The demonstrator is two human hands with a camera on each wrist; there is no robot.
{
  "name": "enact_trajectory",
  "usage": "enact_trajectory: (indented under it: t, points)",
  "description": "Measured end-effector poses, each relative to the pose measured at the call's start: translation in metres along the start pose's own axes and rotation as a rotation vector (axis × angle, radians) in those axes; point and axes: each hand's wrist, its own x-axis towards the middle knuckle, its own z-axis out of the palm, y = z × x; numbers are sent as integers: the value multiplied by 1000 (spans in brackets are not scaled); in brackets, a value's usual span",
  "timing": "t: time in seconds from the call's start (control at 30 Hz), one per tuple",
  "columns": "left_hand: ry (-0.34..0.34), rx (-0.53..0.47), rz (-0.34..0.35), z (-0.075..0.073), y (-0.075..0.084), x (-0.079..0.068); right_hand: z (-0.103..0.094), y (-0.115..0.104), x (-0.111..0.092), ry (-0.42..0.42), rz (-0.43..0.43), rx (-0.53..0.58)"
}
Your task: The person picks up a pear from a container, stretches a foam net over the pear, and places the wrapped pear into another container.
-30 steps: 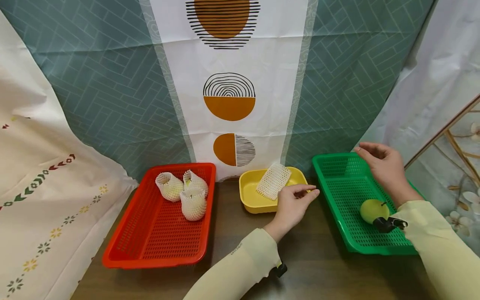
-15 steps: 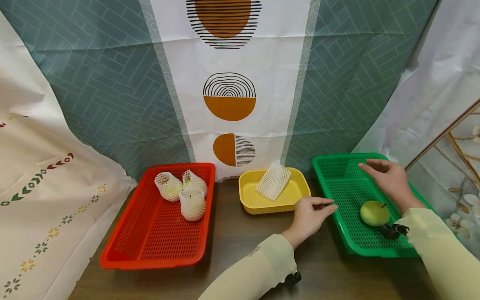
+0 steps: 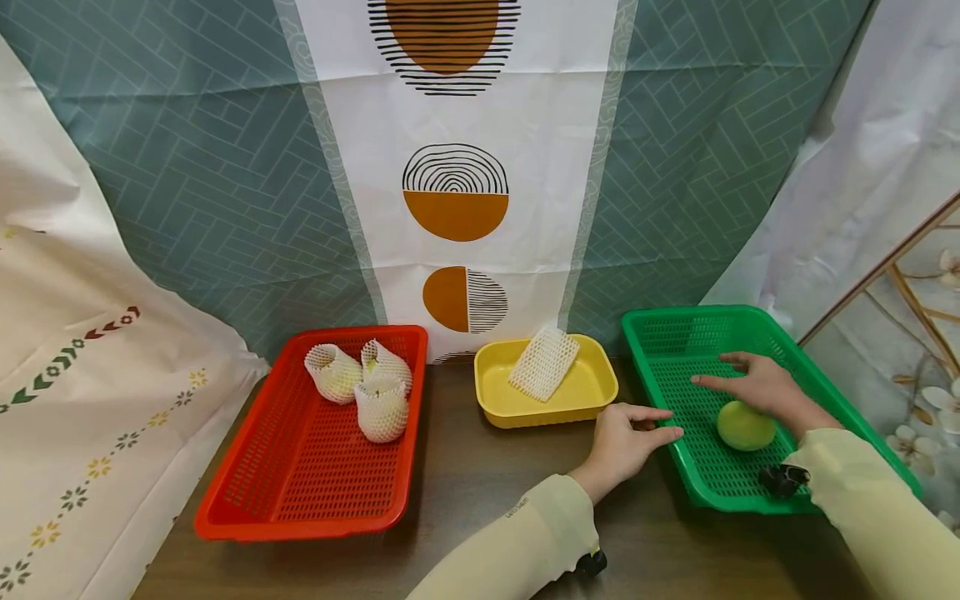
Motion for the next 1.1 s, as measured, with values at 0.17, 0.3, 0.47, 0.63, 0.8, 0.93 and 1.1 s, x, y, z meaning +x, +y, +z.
enact_trajectory:
  t: [0.17,0.3,0.47,0.63,0.8,0.93,1.1]
  points:
    - [7,-8,4,1,-2,0,5,-1,-1,-93,16,-63]
    - [0,-21,12,1,-2,0,7,-1,-4,-134,19,-108]
    - [-1,-27,24,1,-2,1,5,-3,-7,-162,27,-144]
    - [-4,-35,25,-1,-2,1,2,-3,-9,-170,86,-111]
    - [-6,-31,26,-1,-3,1,0,-4,-10,-174,132,-84]
    - [-5,-29,29,-2,-3,1,-2,-4,-10,-173,161,-82]
    - [-5,-38,32,-2,-3,1,0,-5,-8,-173,187,-62]
